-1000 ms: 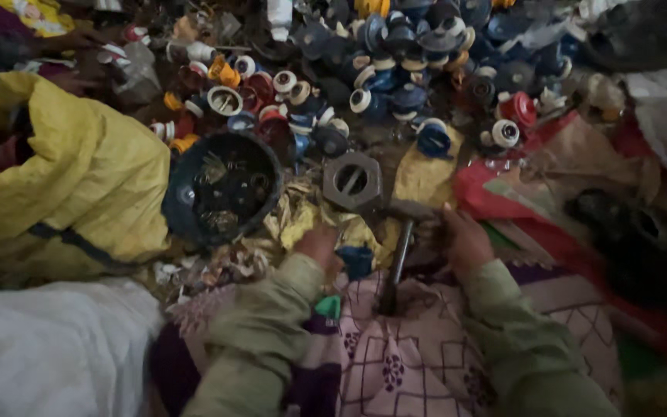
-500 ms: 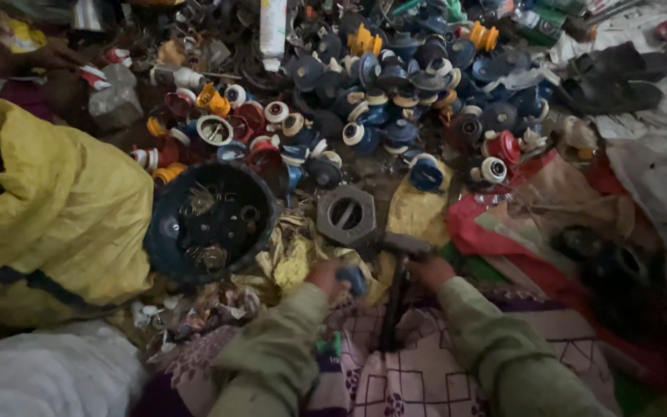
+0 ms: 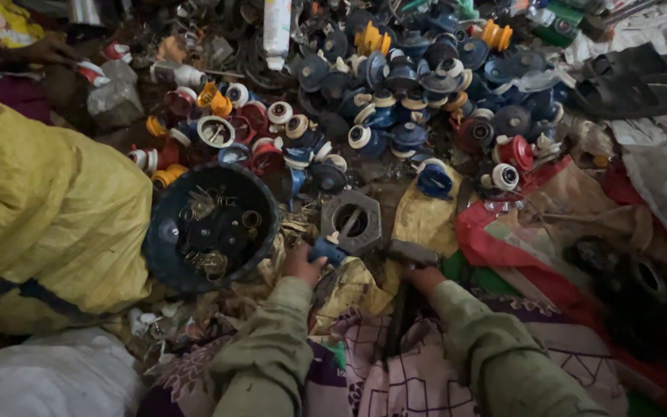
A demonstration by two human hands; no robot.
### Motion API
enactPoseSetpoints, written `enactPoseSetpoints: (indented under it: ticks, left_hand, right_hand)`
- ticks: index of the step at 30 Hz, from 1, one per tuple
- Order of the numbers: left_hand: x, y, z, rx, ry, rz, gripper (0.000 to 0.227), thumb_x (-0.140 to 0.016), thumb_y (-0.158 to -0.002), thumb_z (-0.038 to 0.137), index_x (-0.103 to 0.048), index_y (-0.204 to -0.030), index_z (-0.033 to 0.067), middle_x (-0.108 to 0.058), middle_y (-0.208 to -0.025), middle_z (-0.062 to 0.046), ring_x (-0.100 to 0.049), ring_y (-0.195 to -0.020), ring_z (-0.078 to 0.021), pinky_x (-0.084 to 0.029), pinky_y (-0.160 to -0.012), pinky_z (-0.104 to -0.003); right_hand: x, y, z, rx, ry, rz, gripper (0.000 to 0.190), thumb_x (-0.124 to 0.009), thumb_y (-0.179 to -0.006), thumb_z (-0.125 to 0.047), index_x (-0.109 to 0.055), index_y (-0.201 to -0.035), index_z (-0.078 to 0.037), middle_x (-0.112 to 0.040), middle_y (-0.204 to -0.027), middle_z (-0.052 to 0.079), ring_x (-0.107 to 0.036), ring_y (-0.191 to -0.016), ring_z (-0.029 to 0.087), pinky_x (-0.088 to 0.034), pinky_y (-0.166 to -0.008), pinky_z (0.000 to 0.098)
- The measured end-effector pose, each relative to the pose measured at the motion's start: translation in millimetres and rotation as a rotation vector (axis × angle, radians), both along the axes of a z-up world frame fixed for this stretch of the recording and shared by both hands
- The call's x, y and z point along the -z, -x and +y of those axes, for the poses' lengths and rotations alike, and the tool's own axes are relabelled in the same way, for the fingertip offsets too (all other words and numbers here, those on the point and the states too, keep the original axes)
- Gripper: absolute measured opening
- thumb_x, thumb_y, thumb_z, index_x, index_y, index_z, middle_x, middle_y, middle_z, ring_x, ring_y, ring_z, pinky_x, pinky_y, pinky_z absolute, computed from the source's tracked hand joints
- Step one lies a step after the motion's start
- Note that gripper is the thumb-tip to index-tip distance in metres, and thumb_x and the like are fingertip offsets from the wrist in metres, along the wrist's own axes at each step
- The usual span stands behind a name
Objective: The person sits on the floor and uses a hammer and a metal fixture to disassemble small plastic valve components. They repeatedly strike the parts to separate them and place the pieces into a nearby bowl.
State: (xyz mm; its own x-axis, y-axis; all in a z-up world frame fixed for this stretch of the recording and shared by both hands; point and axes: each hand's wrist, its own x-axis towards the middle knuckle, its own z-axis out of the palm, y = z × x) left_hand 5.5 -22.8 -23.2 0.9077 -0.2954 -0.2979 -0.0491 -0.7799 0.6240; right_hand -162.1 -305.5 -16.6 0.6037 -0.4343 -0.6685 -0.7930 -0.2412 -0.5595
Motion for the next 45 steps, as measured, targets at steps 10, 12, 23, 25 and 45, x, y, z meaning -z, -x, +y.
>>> enactPoseSetpoints:
  ticks: [10,12,23,25,45]
  left_hand:
    - [0.0,21.9,4.5,-0.093,0.282,-0.147,0.065,-0.09,-0.072,0.033,-0.065,-0.124,0.0024,-0.071,-0.119,-0.022,-0.066,-0.109,-0.0424,-0.054,-0.089,-0.052]
    - [-5.1,23.7,7.8,-0.049,0.108,-0.207,0.055,-0.093,-0.072,0.039,-0.074,-0.109,0.004,-0.073,-0.108,-0.022,-0.069,-0.101,-0.0413,-0.054,-0.089,-0.05]
    - [53.8,14.2,24.5,-0.073,0.257,-0.373,0.043,-0.09,-0.06,0.025,-0.079,-0.097,0.007,-0.077,-0.099,-0.019,-0.073,-0.093,-0.0381,-0.058,-0.084,-0.045]
    - [62.2,9.3,28.2,-0.024,0.108,-0.238,0.035,-0.089,-0.073,0.025,-0.082,-0.105,0.0117,-0.077,-0.102,-0.019,-0.073,-0.096,-0.0374,-0.058,-0.086,-0.045]
    - [34.3,20.1,7.6,-0.072,0.404,-0.104,0.041,-0.073,-0.071,0.004,-0.072,-0.111,0.0073,-0.075,-0.105,-0.017,-0.076,-0.092,-0.0353,-0.062,-0.077,-0.046]
  right_hand:
    - [6.7,5.7,-19.2,0.511,-1.291,-0.187,0.026,-0.076,-0.09,-0.021,-0.066,-0.103,0.0,-0.063,-0.081,0.009,-0.063,-0.066,0.023,-0.054,-0.062,0.0362]
    - [2.3,9.7,-21.0,0.323,-1.192,-0.299,0.034,-0.073,-0.095,-0.025,-0.068,-0.108,0.006,-0.066,-0.08,0.01,-0.064,-0.063,0.02,-0.053,-0.057,0.0315]
    - [-155.3,29.6,62.3,-0.234,0.321,-0.649,0.069,-0.079,-0.086,-0.029,-0.052,-0.146,-0.008,-0.069,-0.08,0.015,-0.07,-0.058,0.022,-0.053,-0.056,0.0381]
    - [-173.1,21.2,73.7,-0.323,0.331,-0.796,0.058,-0.08,-0.087,-0.032,-0.059,-0.136,-0.011,-0.073,-0.081,0.013,-0.073,-0.064,0.021,-0.056,-0.06,0.0377]
    - [-136.3,24.5,73.7,-0.027,0.211,-0.729,0.055,-0.075,-0.088,-0.027,-0.059,-0.139,-0.015,-0.072,-0.083,0.017,-0.068,-0.066,0.034,-0.055,-0.062,0.0442]
